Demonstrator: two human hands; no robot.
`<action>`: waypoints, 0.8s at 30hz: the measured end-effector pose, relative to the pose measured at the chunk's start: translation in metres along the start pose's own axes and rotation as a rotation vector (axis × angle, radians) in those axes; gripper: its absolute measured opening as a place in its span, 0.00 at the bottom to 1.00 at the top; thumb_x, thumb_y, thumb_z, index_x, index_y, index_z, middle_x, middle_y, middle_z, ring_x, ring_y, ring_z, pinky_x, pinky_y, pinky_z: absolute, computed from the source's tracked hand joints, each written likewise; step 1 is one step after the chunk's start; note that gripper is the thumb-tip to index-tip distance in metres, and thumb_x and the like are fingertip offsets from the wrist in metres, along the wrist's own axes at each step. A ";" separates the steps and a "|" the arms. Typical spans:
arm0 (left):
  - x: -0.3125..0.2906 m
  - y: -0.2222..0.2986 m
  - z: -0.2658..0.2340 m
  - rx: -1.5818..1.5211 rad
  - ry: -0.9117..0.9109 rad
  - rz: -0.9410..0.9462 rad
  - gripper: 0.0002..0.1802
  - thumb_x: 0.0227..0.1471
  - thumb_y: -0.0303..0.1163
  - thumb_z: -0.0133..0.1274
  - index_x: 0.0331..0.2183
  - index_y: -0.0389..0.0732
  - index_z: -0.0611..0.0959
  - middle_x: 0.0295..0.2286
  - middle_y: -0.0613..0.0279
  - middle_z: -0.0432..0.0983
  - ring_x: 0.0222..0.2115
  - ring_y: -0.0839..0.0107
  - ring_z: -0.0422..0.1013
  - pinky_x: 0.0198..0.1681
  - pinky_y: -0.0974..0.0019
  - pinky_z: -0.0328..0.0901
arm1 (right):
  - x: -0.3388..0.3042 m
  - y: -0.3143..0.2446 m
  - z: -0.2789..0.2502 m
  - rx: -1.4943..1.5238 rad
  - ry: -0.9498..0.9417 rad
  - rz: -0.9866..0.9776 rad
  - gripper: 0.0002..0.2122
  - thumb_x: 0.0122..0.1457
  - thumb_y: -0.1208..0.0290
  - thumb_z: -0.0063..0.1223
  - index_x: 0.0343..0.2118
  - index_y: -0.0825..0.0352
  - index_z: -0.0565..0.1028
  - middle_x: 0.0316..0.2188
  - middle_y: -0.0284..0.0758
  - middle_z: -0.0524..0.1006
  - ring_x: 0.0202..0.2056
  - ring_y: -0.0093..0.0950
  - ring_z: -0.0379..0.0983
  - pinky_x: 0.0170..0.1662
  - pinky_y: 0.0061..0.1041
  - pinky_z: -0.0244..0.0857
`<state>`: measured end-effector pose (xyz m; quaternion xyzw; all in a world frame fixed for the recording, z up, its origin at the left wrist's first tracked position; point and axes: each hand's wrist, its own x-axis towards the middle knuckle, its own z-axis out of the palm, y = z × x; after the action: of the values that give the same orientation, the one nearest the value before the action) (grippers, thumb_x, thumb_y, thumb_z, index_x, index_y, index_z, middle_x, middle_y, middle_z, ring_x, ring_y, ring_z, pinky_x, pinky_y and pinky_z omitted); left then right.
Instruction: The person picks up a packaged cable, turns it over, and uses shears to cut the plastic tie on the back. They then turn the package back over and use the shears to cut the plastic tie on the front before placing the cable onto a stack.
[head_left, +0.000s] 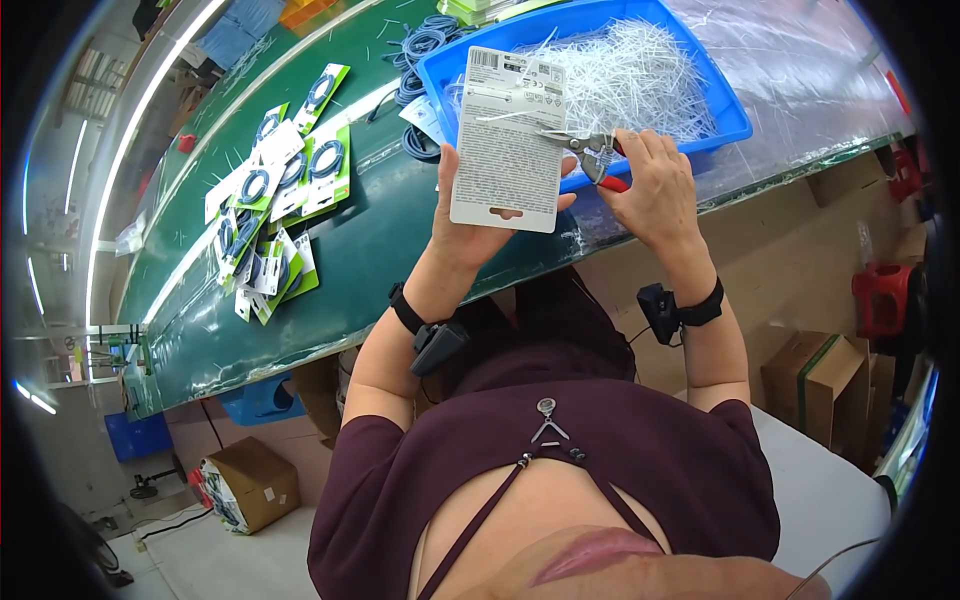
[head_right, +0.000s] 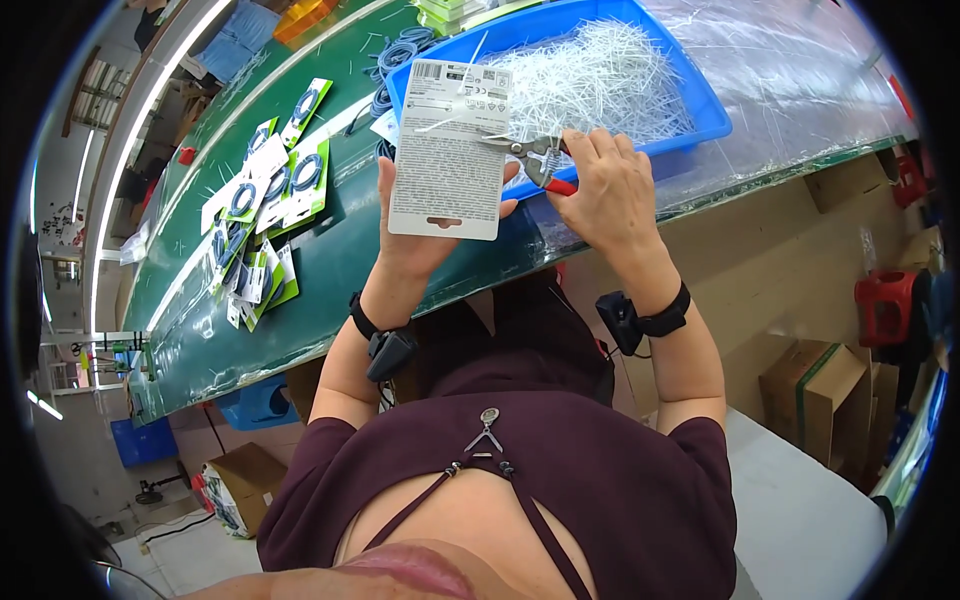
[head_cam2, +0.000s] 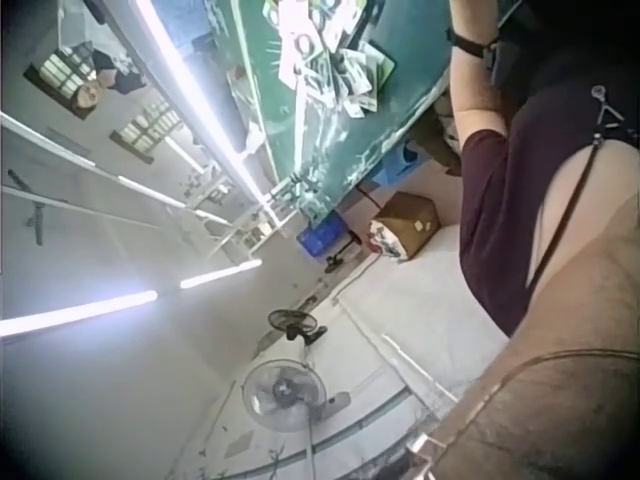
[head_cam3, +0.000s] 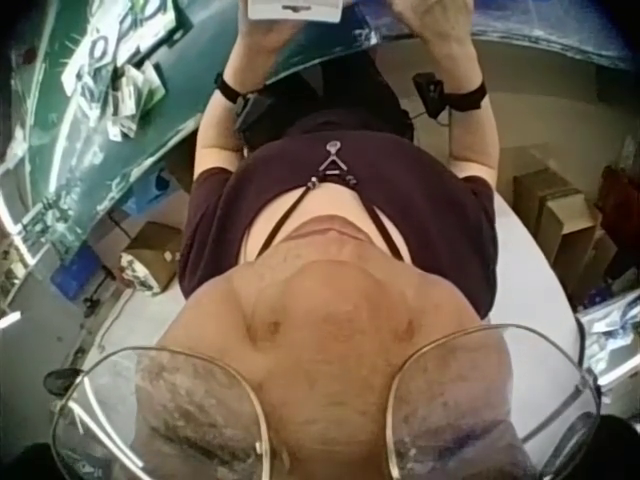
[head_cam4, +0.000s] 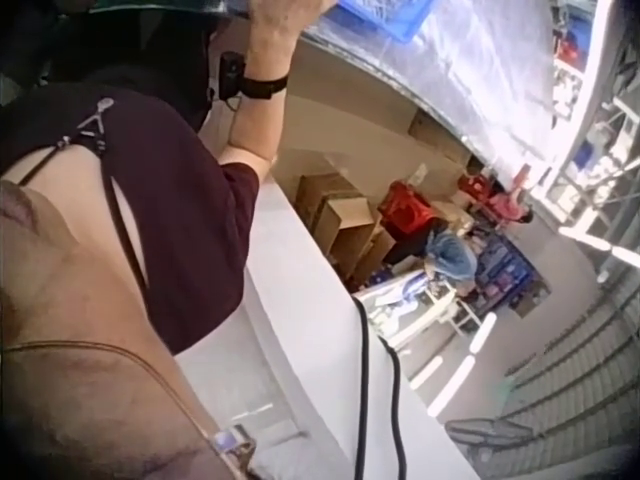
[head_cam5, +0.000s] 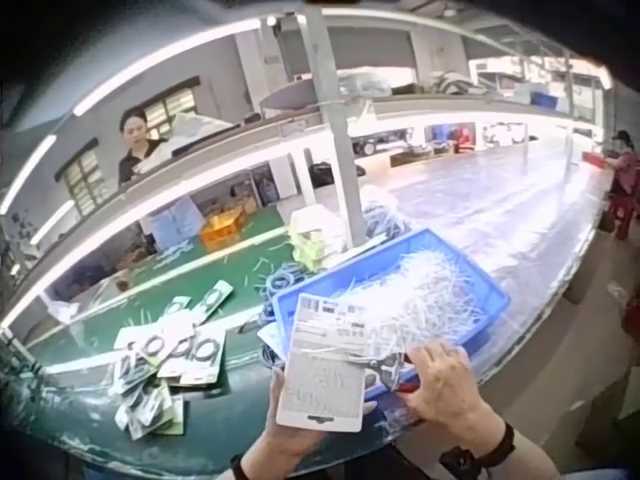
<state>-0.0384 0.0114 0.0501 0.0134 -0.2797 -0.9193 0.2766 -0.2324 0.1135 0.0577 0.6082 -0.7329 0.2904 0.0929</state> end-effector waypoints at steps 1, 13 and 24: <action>0.001 0.000 0.000 -0.002 -0.001 -0.004 0.50 0.50 0.69 0.41 0.62 0.43 0.56 0.57 0.43 0.57 0.57 0.39 0.55 0.55 0.36 0.59 | 0.000 0.002 0.000 0.004 0.006 -0.007 0.22 0.39 0.70 0.64 0.40 0.65 0.71 0.34 0.36 0.73 0.40 0.38 0.70 0.41 0.36 0.63; 0.020 -0.010 -0.001 0.049 0.112 -0.057 0.46 0.52 0.66 0.43 0.60 0.43 0.58 0.56 0.48 0.60 0.56 0.42 0.59 0.55 0.37 0.60 | 0.014 0.026 -0.003 0.037 -0.326 0.145 0.12 0.45 0.69 0.55 0.30 0.68 0.65 0.27 0.44 0.72 0.32 0.46 0.71 0.35 0.40 0.65; 0.010 -0.013 -0.002 0.045 0.024 -0.109 0.49 0.50 0.67 0.45 0.60 0.41 0.58 0.56 0.45 0.60 0.55 0.42 0.60 0.53 0.35 0.61 | 0.035 0.031 -0.008 0.065 -0.162 0.060 0.13 0.46 0.66 0.55 0.31 0.68 0.67 0.29 0.43 0.73 0.34 0.43 0.72 0.37 0.37 0.65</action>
<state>-0.0530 0.0139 0.0428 0.0459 -0.2960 -0.9262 0.2291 -0.2723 0.0915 0.0719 0.6101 -0.7461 0.2666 0.0046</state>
